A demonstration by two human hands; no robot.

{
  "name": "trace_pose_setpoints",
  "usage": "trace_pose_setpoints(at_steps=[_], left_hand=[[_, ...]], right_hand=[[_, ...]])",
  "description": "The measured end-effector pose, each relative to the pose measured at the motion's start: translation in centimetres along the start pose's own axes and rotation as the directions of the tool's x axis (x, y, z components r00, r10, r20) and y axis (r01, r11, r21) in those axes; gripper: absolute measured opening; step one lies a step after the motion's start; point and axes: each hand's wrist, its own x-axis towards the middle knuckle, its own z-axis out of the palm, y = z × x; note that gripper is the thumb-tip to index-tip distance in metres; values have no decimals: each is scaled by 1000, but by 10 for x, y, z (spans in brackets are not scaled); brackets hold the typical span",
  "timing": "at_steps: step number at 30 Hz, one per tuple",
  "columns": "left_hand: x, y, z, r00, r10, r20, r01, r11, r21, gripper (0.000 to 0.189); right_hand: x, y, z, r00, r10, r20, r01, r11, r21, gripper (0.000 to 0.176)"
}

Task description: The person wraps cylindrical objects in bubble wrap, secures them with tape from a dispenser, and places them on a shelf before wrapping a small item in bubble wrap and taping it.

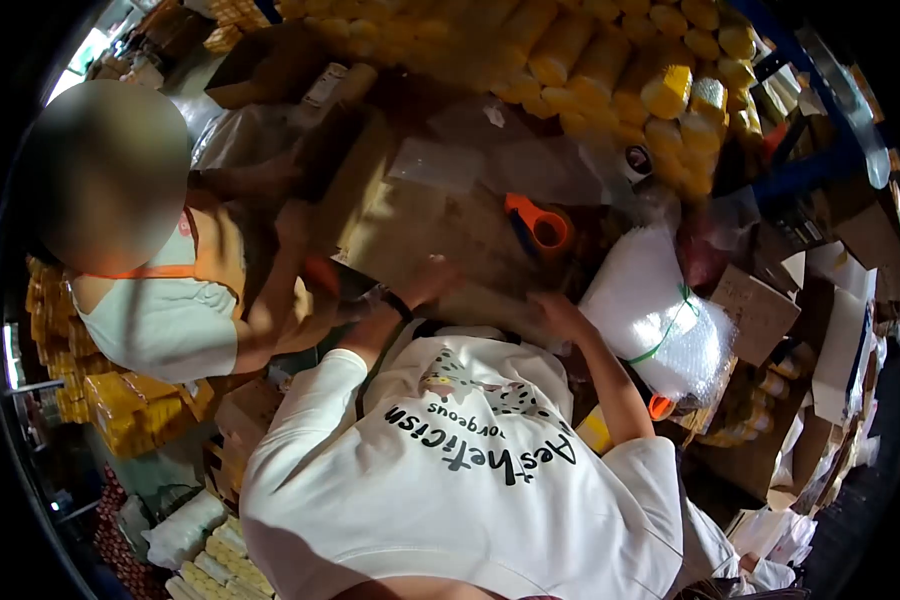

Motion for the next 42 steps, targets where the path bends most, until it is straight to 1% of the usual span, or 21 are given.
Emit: trace_pose_setpoints(at_steps=[2, 3, 5, 6, 8, 10, 14, 15, 18, 21, 24, 26, 27, 29, 30, 33, 35, 37, 38, 39, 42], left_hand=[[13, -18, 6, 998, 49, -42, -55, 987, -152, 23], [21, -29, 10, 995, 69, -69, -83, 971, -223, 25], [32, -45, 23, 972, 186, -142, -211, 959, -191, 22], [34, -49, 27, 954, 243, -178, -273, 947, -171, 21], [27, -24, 2, 1000, -13, -14, 0, 763, -646, 17], [27, -13, -5, 986, -98, 132, 164, 638, -752, 16], [51, -23, -11, 972, -98, 214, 191, 857, -478, 18], [55, -26, -11, 967, -102, 235, 191, 897, -399, 19], [68, -46, 20, 999, 10, 49, 11, 909, -418, 13], [45, -22, -18, 964, 150, -221, -162, 986, -38, 10], [28, -22, -27, 947, 298, -119, -303, 953, -27, 14], [20, -28, -7, 936, 314, -163, -329, 941, -77, 14], [18, -27, -8, 928, 323, -187, -345, 934, -96, 15], [9, -18, -6, 998, 0, -55, -33, 805, -592, 15], [2, -10, -7, 989, -128, 69, 135, 625, -769, 16], [-18, 6, -3, 996, -90, -5, 74, 843, -532, 19], [-21, 20, -2, 916, -316, 246, 381, 496, -780, 23], [-24, 25, 1, 942, -282, 183, 326, 631, -704, 26], [-25, 25, 4, 994, -107, 13, 101, 884, -456, 27], [-26, 25, 5, 989, 119, -89, -130, 984, -121, 27], [-24, 27, 11, 995, 73, -67, -81, 990, -116, 29]], right_hand=[[10, 5, -1, 984, 167, -55, -159, 979, 124, 19], [19, 18, 0, 985, 158, -64, -151, 983, 107, 21], [34, 50, 7, 987, 141, -79, -135, 988, 75, 25], [38, 50, 3, 979, 203, -15, -201, 976, 87, 25], [43, 48, -8, 941, 317, 114, -328, 940, 95, 24], [50, 69, 0, 949, 278, 147, -293, 952, 89, 21], [58, 86, -6, 977, 183, 108, -180, 983, -37, 18], [58, 81, -9, 969, 227, 100, -226, 974, -21, 18], [51, 58, -28, 951, 299, 71, -302, 953, 23, 16], [20, 37, -25, 980, 198, 0, -198, 980, 17, 12], [-3, 21, -14, 996, 23, -89, -34, 992, -123, 16], [-7, 19, -6, 992, -29, -119, -2, 969, -249, 21], [-8, 17, -2, 977, -132, -168, 71, 941, -330, 24], [-9, 15, 4, 908, -343, -241, 189, 847, -497, 30], [-13, 13, 4, 935, -270, -229, 159, 898, -411, 31], [-23, 10, -1, 978, -125, -164, 87, 970, -225, 34], [-28, 13, -3, 983, -122, -137, 92, 974, -205, 34], [-29, 18, 6, 983, -100, -154, 71, 980, -187, 34], [-30, 21, 10, 983, -91, -161, 62, 982, -179, 34], [-30, 22, 11, 984, -64, -166, 39, 988, -152, 34], [-29, 24, 16, 982, 15, -187, -29, 997, -77, 36]])
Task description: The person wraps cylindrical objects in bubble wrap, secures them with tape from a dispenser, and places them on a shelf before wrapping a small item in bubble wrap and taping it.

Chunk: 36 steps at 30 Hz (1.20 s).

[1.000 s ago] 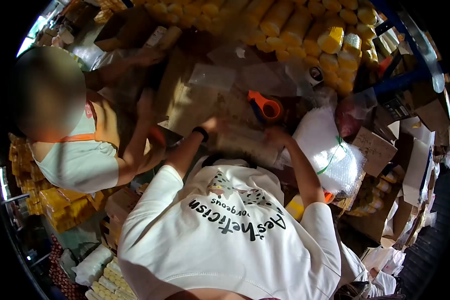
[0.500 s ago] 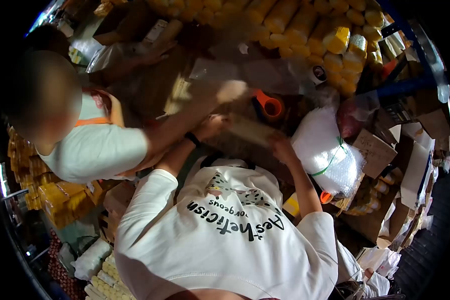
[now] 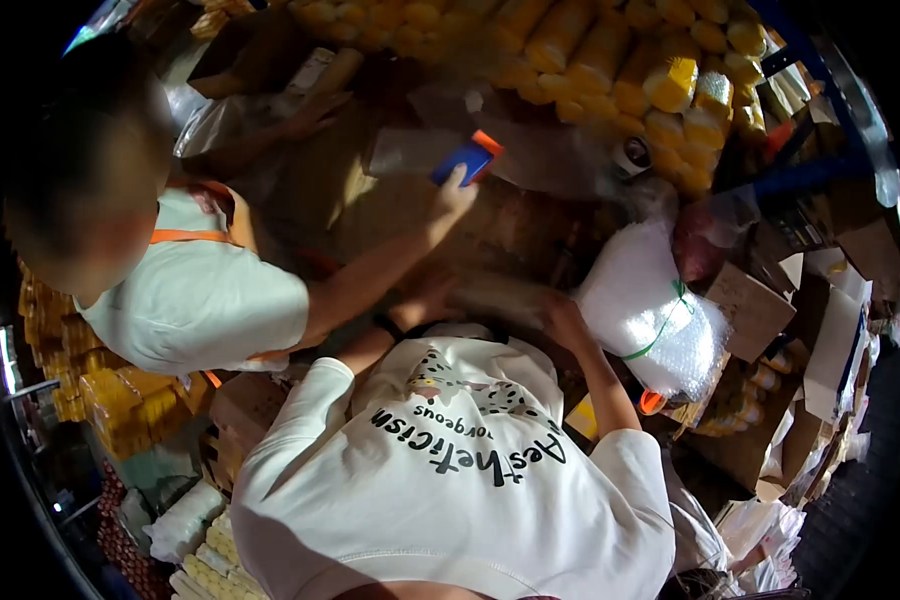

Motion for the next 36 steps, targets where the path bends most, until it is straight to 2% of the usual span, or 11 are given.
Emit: trace_pose_setpoints(at_steps=[5, 8, 15, 18, 19, 22, 27, 29, 31, 34, 36], left_hand=[[9, -9, 10, 994, -106, 20, 107, 993, -49, 31], [10, -2, 12, 993, -111, -45, 108, 991, -75, 26], [1, -23, 26, 994, 61, -91, -80, 970, -230, 18], [14, -14, -5, 961, -236, 144, 274, 885, -377, 15], [20, -25, -1, 993, -119, 10, 119, 988, -96, 14], [39, -33, 11, 955, -172, -243, 147, 982, -119, 12], [66, -80, 53, 973, -229, -3, 130, 566, -814, 23], [70, -47, 14, 963, -205, 174, 267, 666, -696, 28], [70, -5, -27, 926, -225, 304, 235, 972, 4, 31], [68, -26, 17, 973, 200, -112, -198, 980, 34, 27], [59, -15, 21, 964, 214, -160, -220, 975, -21, 27]], right_hand=[[9, 0, -3, 999, -2, -48, 1, 1000, -29, 34], [13, -1, -9, 956, -252, -149, 212, 947, -242, 24], [7, -2, -16, 992, -70, 102, 73, 997, -26, 12], [15, 2, -12, 995, 51, 88, -59, 994, 93, 9], [20, 1, -9, 996, 82, 33, -85, 989, 117, 9], [38, 15, -2, 981, 167, -95, -159, 983, 88, 9], [48, 25, -2, 987, 160, -1, -159, 985, -71, 17], [50, 29, 5, 984, 141, 110, -106, 955, -277, 20], [54, 19, 3, 967, 249, 49, -221, 920, -323, 19], [51, -26, 0, 954, 294, -48, -289, 874, -389, 18], [31, -25, 9, 972, 138, -191, -206, 891, -404, 16]])
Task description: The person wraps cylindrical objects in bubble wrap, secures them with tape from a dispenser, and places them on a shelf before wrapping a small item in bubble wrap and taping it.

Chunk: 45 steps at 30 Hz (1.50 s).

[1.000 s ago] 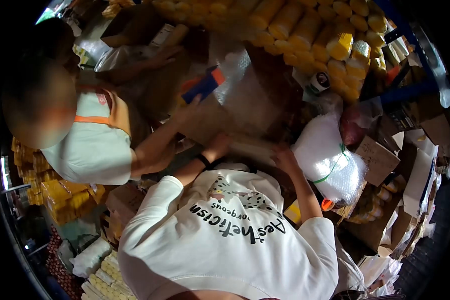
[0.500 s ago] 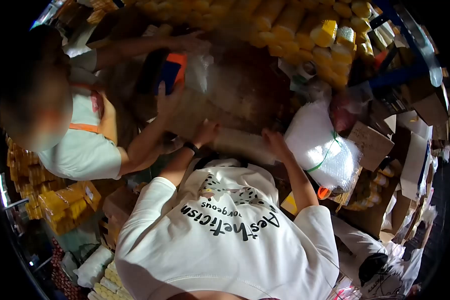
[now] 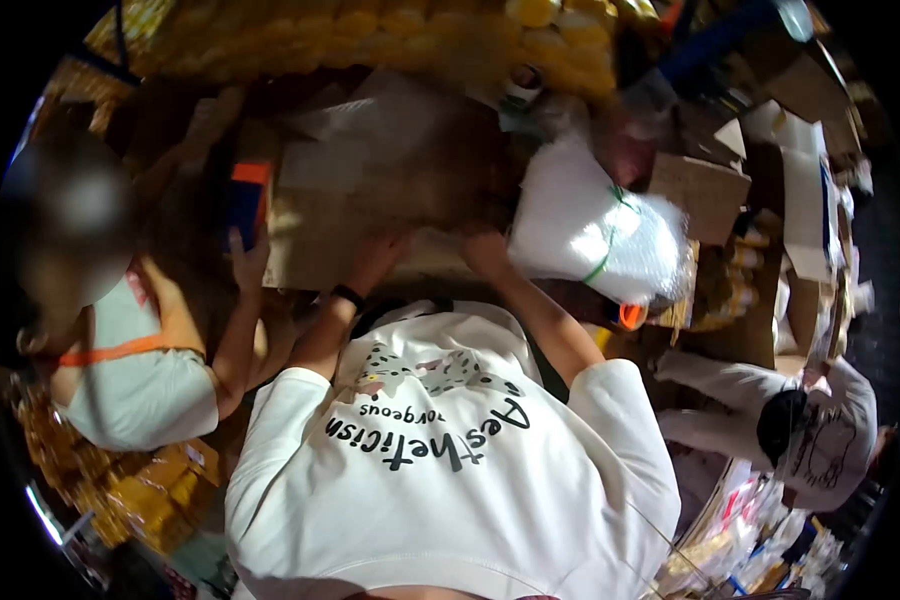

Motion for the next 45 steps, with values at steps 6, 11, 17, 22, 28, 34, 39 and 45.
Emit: trace_pose_setpoints(at_steps=[6, 11, 17, 22, 28, 34, 39, 45], left_hand=[[-32, 3, -41, 990, -47, 130, 43, 999, 31, 35], [-62, -21, -21, 983, 74, 169, -121, 950, 288, 55], [-41, -18, -12, 930, -338, 143, 362, 906, -217, 65], [-23, -26, -17, 980, -186, 70, 195, 963, -186, 63], [-3, -9, -32, 956, -136, 258, 103, 985, 139, 60], [3, 6, -22, 993, 51, 103, -76, 964, 254, 62], [1, 5, -19, 982, 58, 178, -93, 976, 198, 71], [-4, -2, -15, 985, -25, 169, 17, 999, 47, 71]], right_hand=[[-119, 54, -5, 832, 155, -534, -133, 988, 78, 13], [-247, 159, 23, 282, 620, -732, -762, 609, 223, 30], [-280, 227, 88, 399, 842, -363, -856, 484, 182, 45], [-284, 228, 108, 452, 873, -182, -559, 436, 706, 43], [-279, 210, 93, 370, 809, -456, -866, 478, 147, 42], [-316, 164, 40, 203, 915, -348, -951, 269, 154, 33], [-342, 129, -8, -65, 751, -657, -907, 230, 353, 35], [-225, 103, -78, 250, 588, -770, -360, 794, 490, 30]])
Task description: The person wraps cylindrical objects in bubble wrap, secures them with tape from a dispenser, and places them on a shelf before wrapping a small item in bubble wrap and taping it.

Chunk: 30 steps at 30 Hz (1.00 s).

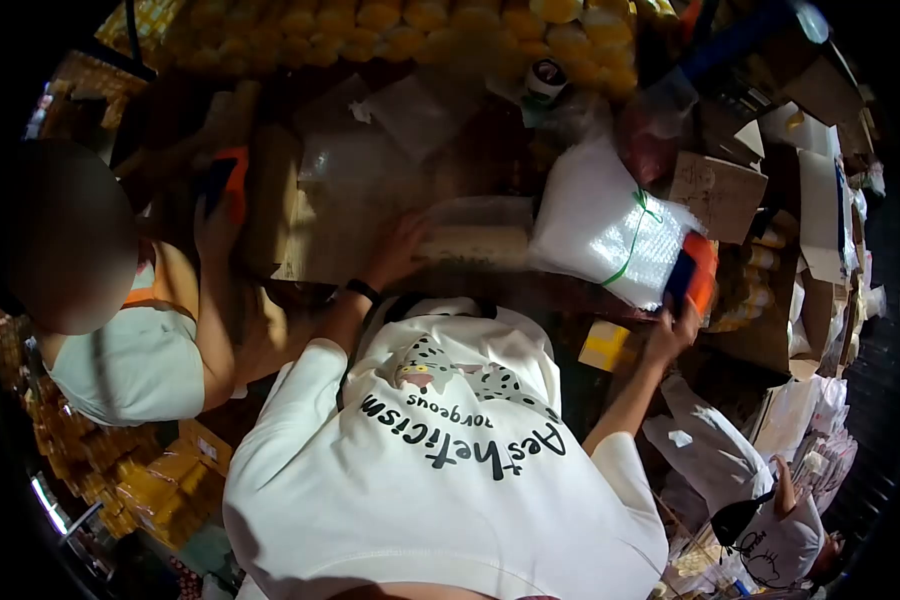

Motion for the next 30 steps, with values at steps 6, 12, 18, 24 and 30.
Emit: trace_pose_setpoints(at_steps=[6, 12, 18, 24, 30], left_hand=[[12, 20, 27, 969, 234, 83, -246, 950, 195, 79], [16, 40, 50, 949, 298, 100, -311, 842, 442, 76], [4, 37, 42, 965, 261, 28, -231, 795, 562, 51], [0, 16, 12, 949, 290, -122, -241, 919, 310, 44], [13, -16, -42, 735, -434, -520, 256, 889, -380, 39]], right_hand=[[5, -7, 128, 898, 59, 436, 236, 771, -591, 41], [5, -116, 131, 890, -313, 332, 423, 837, -347, 40], [-84, -108, 179, 496, -491, 716, 488, 840, 238, 39], [-114, -103, 201, 334, -575, 747, 650, 714, 259, 42], [-74, -89, 263, 432, -485, 760, 519, 823, 230, 63]])
